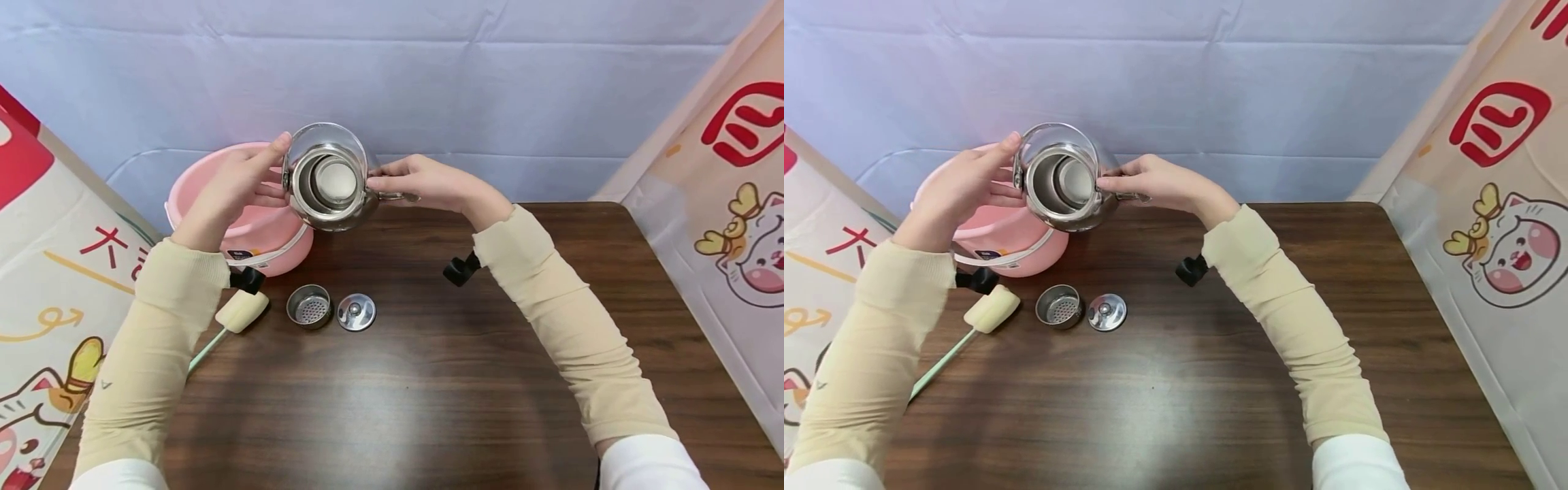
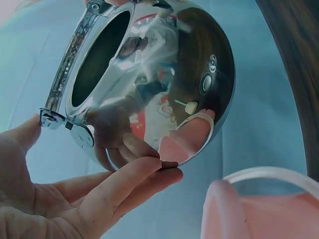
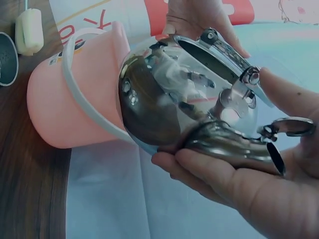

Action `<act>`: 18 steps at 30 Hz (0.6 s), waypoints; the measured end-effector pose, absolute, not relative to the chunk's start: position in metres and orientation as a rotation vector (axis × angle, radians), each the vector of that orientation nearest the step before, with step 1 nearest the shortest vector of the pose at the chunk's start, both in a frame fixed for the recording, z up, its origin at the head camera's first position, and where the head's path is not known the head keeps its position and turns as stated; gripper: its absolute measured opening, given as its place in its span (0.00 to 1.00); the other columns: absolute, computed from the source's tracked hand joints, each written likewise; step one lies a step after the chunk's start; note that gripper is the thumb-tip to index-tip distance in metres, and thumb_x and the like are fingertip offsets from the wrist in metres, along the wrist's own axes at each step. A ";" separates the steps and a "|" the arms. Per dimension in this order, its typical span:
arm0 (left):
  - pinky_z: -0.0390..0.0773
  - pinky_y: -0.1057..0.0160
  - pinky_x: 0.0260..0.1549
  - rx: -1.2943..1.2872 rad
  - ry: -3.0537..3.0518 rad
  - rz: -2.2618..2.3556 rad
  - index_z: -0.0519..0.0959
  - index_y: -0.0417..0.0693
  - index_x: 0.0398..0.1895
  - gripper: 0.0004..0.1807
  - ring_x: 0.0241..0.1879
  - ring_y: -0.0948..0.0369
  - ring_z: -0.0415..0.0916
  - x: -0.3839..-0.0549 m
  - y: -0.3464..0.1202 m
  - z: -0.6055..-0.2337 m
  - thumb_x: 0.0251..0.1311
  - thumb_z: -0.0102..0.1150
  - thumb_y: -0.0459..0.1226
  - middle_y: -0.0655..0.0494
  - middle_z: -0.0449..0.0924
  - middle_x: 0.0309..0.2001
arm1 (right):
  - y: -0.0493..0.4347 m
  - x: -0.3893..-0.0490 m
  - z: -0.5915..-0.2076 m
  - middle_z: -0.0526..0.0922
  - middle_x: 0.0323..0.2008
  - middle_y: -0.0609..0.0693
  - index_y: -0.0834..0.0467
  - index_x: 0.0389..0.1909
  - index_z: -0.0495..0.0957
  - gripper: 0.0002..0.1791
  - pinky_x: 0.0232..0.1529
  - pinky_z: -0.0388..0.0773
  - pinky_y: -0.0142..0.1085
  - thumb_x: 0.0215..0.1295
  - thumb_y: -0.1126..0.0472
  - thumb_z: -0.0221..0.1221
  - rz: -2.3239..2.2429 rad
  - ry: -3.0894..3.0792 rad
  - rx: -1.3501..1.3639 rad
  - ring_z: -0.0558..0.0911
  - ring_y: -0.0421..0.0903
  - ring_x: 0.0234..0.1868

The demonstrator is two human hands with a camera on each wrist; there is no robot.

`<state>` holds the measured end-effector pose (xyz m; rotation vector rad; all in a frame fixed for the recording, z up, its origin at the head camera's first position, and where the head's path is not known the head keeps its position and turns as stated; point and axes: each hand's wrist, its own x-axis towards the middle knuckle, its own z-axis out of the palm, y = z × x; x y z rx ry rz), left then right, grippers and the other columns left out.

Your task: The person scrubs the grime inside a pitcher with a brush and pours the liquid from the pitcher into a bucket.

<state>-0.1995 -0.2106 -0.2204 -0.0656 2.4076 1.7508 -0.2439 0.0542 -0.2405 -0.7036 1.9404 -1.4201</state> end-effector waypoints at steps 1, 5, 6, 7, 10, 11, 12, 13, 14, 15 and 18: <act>0.80 0.60 0.31 -0.059 2.408 1.731 0.60 0.31 0.62 0.43 0.24 0.61 0.80 -0.200 -0.208 -0.221 0.57 0.46 0.60 0.44 0.77 0.36 | 0.057 -0.244 -0.242 0.69 0.59 0.59 0.69 0.62 0.61 0.26 0.56 0.68 0.36 0.67 0.60 0.48 -1.426 1.925 -0.695 0.72 0.47 0.56; 0.79 0.58 0.32 -0.057 2.404 1.685 0.61 0.30 0.60 0.44 0.24 0.60 0.80 -0.202 -0.198 -0.224 0.57 0.45 0.61 0.35 0.74 0.43 | 0.070 -0.243 -0.246 0.65 0.61 0.61 0.71 0.62 0.59 0.25 0.58 0.66 0.40 0.68 0.62 0.45 -1.426 1.897 -0.669 0.71 0.51 0.58; 0.79 0.58 0.33 -0.060 2.407 1.673 0.62 0.30 0.60 0.44 0.24 0.60 0.81 -0.202 -0.196 -0.226 0.56 0.45 0.61 0.35 0.74 0.42 | 0.074 -0.243 -0.247 0.64 0.62 0.61 0.71 0.62 0.59 0.25 0.58 0.65 0.40 0.69 0.62 0.45 -1.423 1.892 -0.663 0.70 0.51 0.58; 0.79 0.58 0.33 -0.063 2.409 1.667 0.63 0.29 0.58 0.44 0.24 0.60 0.81 -0.202 -0.193 -0.228 0.56 0.45 0.62 0.37 0.75 0.41 | 0.077 -0.243 -0.249 0.64 0.62 0.61 0.71 0.62 0.59 0.25 0.59 0.65 0.41 0.69 0.62 0.45 -1.419 1.891 -0.655 0.69 0.51 0.59; 0.79 0.59 0.32 -0.087 2.434 1.629 0.67 0.31 0.53 0.43 0.24 0.60 0.81 -0.202 -0.187 -0.235 0.54 0.46 0.63 0.44 0.77 0.35 | 0.085 -0.242 -0.253 0.64 0.62 0.62 0.71 0.62 0.60 0.25 0.58 0.65 0.40 0.69 0.60 0.44 -1.399 1.901 -0.643 0.69 0.50 0.60; 0.80 0.59 0.32 -0.094 2.442 1.619 0.68 0.31 0.51 0.42 0.23 0.60 0.81 -0.202 -0.185 -0.237 0.54 0.47 0.64 0.46 0.78 0.32 | 0.087 -0.241 -0.254 0.65 0.61 0.62 0.71 0.61 0.60 0.25 0.58 0.66 0.41 0.69 0.60 0.44 -1.401 1.897 -0.637 0.69 0.51 0.59; 0.80 0.60 0.31 -0.098 2.448 1.607 0.69 0.32 0.49 0.41 0.23 0.59 0.81 -0.203 -0.182 -0.239 0.53 0.46 0.64 0.47 0.78 0.31 | 0.089 -0.240 -0.255 0.66 0.60 0.63 0.71 0.61 0.61 0.25 0.57 0.67 0.40 0.69 0.59 0.44 -1.401 1.895 -0.628 0.70 0.50 0.58; 0.80 0.59 0.31 -0.100 2.440 1.604 0.68 0.31 0.48 0.41 0.23 0.59 0.80 -0.203 -0.180 -0.241 0.54 0.46 0.64 0.46 0.77 0.30 | 0.091 -0.239 -0.257 0.67 0.60 0.63 0.72 0.60 0.61 0.25 0.56 0.67 0.40 0.69 0.59 0.44 -1.397 1.899 -0.625 0.71 0.50 0.58; 0.80 0.58 0.31 -0.104 2.432 1.597 0.68 0.31 0.48 0.41 0.23 0.59 0.80 -0.203 -0.178 -0.243 0.54 0.46 0.64 0.44 0.77 0.31 | 0.093 -0.238 -0.258 0.68 0.59 0.64 0.72 0.60 0.62 0.24 0.55 0.69 0.39 0.70 0.59 0.44 -1.395 1.902 -0.615 0.72 0.49 0.57; 0.80 0.58 0.31 -0.096 2.420 1.595 0.68 0.30 0.49 0.42 0.23 0.58 0.80 -0.204 -0.175 -0.244 0.55 0.45 0.63 0.41 0.77 0.33 | 0.094 -0.237 -0.259 0.68 0.58 0.64 0.73 0.59 0.62 0.24 0.54 0.69 0.39 0.70 0.59 0.44 -1.402 1.897 -0.604 0.73 0.50 0.56; 0.79 0.57 0.34 -0.093 2.363 1.588 0.65 0.28 0.54 0.43 0.26 0.57 0.80 -0.204 -0.169 -0.249 0.57 0.43 0.62 0.33 0.74 0.41 | 0.099 -0.235 -0.263 0.68 0.57 0.65 0.74 0.58 0.62 0.25 0.53 0.71 0.38 0.70 0.58 0.43 -1.402 1.904 -0.565 0.74 0.48 0.54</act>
